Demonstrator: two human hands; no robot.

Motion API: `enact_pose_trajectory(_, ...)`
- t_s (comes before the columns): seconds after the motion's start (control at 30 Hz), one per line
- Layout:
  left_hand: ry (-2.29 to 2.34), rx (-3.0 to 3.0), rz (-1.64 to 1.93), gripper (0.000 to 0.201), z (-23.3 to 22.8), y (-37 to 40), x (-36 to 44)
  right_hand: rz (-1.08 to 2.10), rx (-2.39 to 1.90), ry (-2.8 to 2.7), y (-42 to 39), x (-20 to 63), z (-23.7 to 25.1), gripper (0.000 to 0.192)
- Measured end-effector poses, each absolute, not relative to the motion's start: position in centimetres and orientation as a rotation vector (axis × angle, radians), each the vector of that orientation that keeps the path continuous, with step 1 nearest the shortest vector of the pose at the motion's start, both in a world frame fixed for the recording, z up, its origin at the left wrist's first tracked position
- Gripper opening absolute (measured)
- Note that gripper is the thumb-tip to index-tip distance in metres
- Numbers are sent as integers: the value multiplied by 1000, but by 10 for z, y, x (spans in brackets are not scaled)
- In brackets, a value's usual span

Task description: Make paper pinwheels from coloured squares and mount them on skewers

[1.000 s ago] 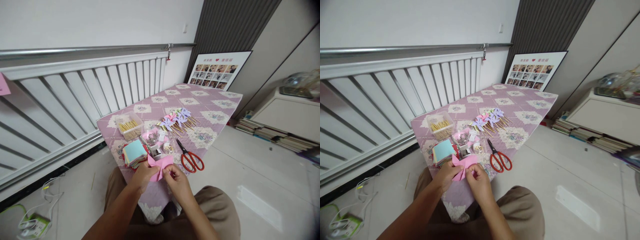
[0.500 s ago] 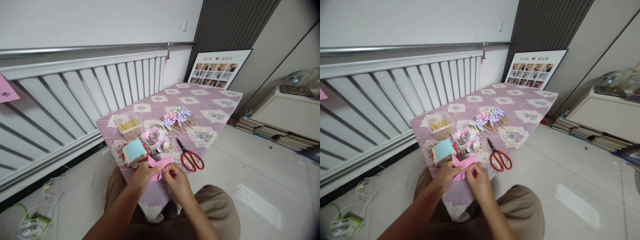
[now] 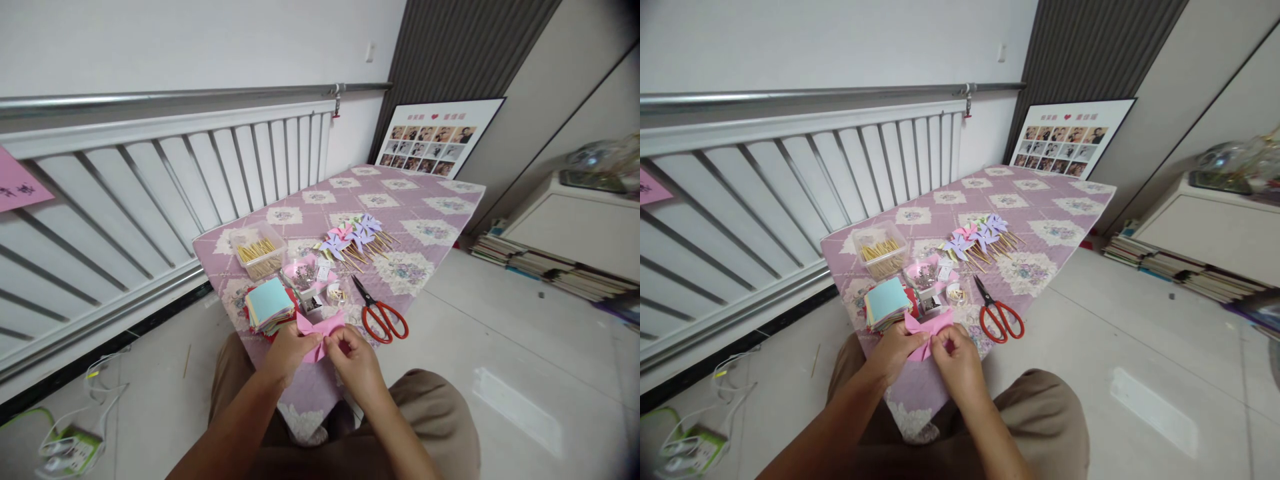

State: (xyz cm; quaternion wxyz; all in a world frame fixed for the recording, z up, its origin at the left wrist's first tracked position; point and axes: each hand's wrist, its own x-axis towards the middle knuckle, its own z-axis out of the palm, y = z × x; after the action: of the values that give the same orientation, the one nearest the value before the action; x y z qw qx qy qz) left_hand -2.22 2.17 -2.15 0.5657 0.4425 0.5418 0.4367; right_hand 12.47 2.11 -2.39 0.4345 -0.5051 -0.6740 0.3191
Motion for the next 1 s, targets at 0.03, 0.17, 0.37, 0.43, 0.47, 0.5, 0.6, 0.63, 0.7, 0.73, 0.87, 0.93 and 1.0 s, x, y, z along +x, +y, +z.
enact_pose_trajectory(0.03, 1286, 1048, 1016, 16, -21, 22, -22, 793, -1264, -1678, 21, 125, -24, 24)
enact_pose_trajectory(0.17, 1310, 1071, 991, 16, -21, 21, -23, 791, -1281, -1674, 21, 125, -25, 23)
enact_pose_trajectory(0.37, 1395, 1106, 969, 14, -18, 22, -22, 789, -1266, -1667, 20, 124, -25, 24)
enact_pose_trajectory(0.43, 1403, 1103, 970, 12, -19, 22, -21, 788, -1263, -1670, 21, 124, -25, 24)
enact_pose_trajectory(0.47, 1394, 1107, 971, 12, -19, 22, -21, 789, -1262, -1672, 21, 124, -25, 24)
enact_pose_trajectory(0.5, 1387, 1111, 973, 11, -19, 22, -21, 792, -1262, -1671, 20, 124, -25, 24)
enact_pose_trajectory(0.6, 1376, 1129, 982, 10, -20, 22, -20, 811, -1263, -1659, 19, 124, -25, 24)
enact_pose_trajectory(0.63, 1375, 1136, 987, 9, -19, 22, -20, 822, -1260, -1652, 19, 124, -25, 25)
enact_pose_trajectory(0.7, 1387, 1152, 993, 10, -19, 22, -20, 877, -1262, -1604, 19, 125, -26, 23)
enact_pose_trajectory(0.73, 1394, 1159, 993, 11, -19, 22, -20, 920, -1261, -1547, 19, 126, -26, 20)
enact_pose_trajectory(0.87, 1406, 1161, 982, 13, -20, 23, -24, 1177, -1150, -1181, 23, 128, -23, 31)
enact_pose_trajectory(0.93, 1387, 1172, 963, 13, -20, 24, -26, 1364, -1101, -1066, 25, 129, -20, 45)
enact_pose_trajectory(1.0, 1378, 1204, 946, 12, -21, 25, -27, 1527, -1100, -1012, 25, 129, -17, 49)
